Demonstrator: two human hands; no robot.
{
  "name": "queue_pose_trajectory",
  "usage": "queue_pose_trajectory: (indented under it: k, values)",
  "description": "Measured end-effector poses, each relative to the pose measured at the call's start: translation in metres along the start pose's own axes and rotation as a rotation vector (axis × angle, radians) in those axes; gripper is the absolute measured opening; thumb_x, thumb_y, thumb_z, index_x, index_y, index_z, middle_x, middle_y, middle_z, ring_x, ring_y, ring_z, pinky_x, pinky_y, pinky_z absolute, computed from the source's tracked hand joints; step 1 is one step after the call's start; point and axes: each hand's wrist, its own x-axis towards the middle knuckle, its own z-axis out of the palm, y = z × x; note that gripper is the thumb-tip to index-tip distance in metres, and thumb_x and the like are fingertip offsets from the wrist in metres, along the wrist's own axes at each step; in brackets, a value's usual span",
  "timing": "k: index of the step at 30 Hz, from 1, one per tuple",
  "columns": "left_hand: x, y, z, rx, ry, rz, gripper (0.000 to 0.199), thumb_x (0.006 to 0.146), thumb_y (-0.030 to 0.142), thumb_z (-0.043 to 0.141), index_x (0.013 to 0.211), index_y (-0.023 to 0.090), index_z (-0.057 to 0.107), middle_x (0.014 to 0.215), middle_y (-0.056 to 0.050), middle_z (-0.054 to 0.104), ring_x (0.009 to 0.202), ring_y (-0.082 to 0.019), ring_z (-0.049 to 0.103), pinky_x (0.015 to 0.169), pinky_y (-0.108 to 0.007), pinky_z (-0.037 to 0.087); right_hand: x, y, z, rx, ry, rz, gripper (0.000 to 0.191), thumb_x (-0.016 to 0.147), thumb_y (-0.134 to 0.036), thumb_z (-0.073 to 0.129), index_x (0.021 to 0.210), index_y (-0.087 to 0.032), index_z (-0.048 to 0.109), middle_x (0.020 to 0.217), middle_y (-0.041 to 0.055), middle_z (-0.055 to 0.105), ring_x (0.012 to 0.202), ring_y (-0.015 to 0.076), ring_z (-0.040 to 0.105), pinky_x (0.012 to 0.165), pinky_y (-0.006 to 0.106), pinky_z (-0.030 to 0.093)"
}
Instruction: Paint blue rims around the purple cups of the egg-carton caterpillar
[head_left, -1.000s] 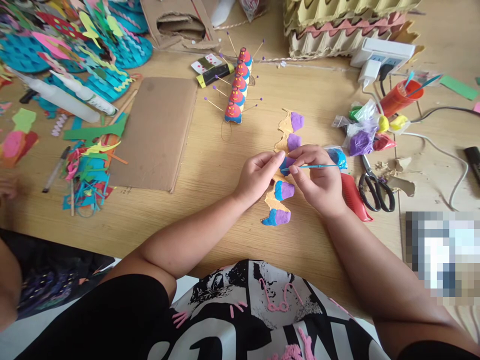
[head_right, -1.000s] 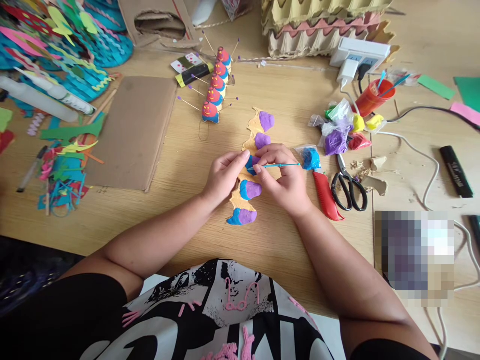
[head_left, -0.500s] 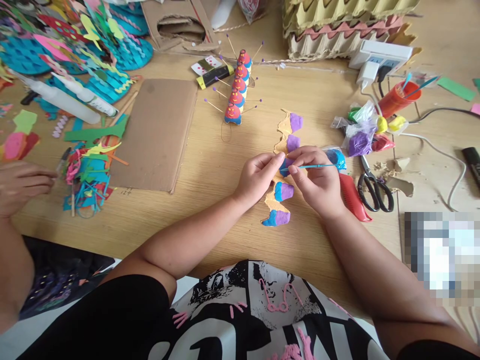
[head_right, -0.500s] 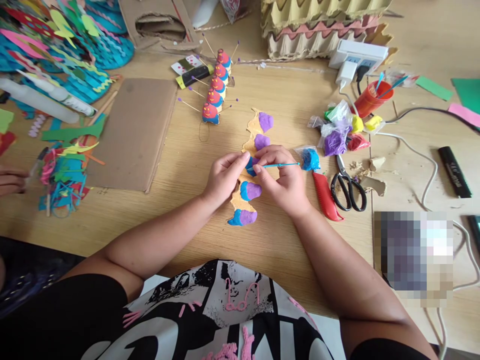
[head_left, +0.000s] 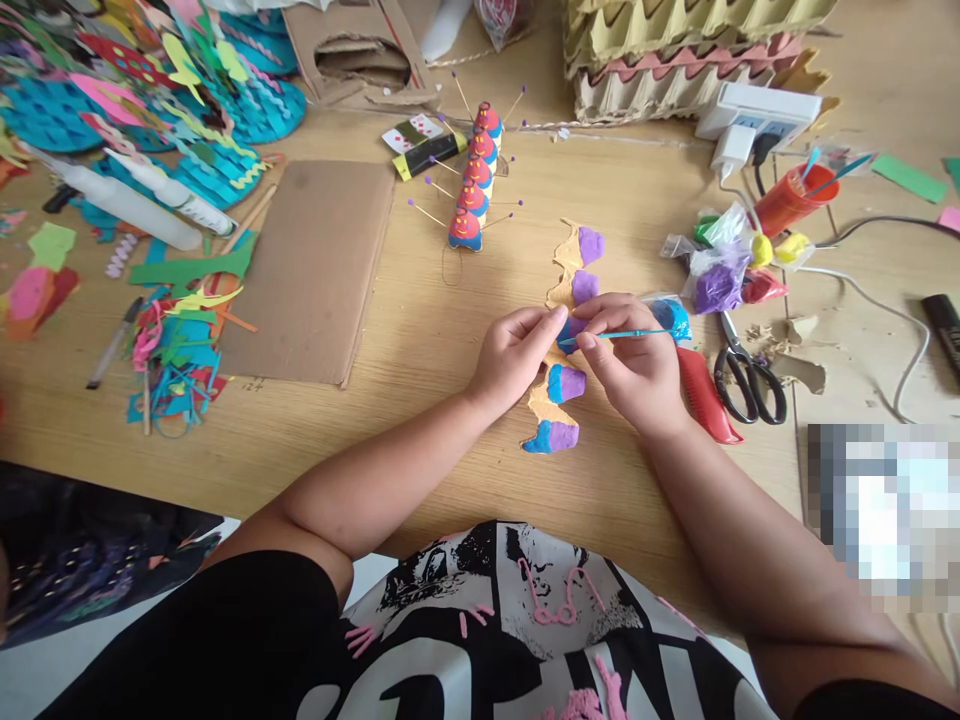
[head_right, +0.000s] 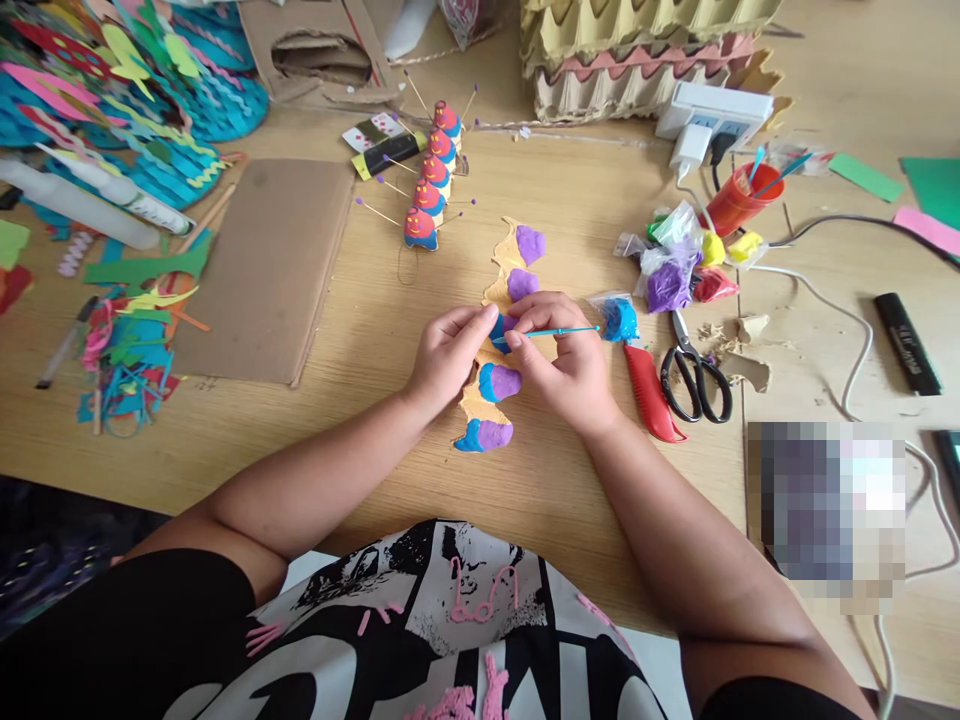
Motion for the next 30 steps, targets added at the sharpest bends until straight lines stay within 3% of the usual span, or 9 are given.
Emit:
queue_pose_trajectory:
  k: [30]
  values:
    - [-0.0008,-0.0003,0.0007,-0.016,0.012,-0.01,0.059,0.089,0.07,0.078,0.064,0.019,0.06,0.064,0.003,0.047,0.064,-0.011,0.044,0.061,-0.026,0.04,0.0003,0.0006,0.0007,-0.023,-0.016,-0.05,0.014,0.1,-0.039,0.074,0.093,-0.029,0.07,0.109,0.0048,0.077,0.107,0.0232,0.074,0.1,0.049,0.06]
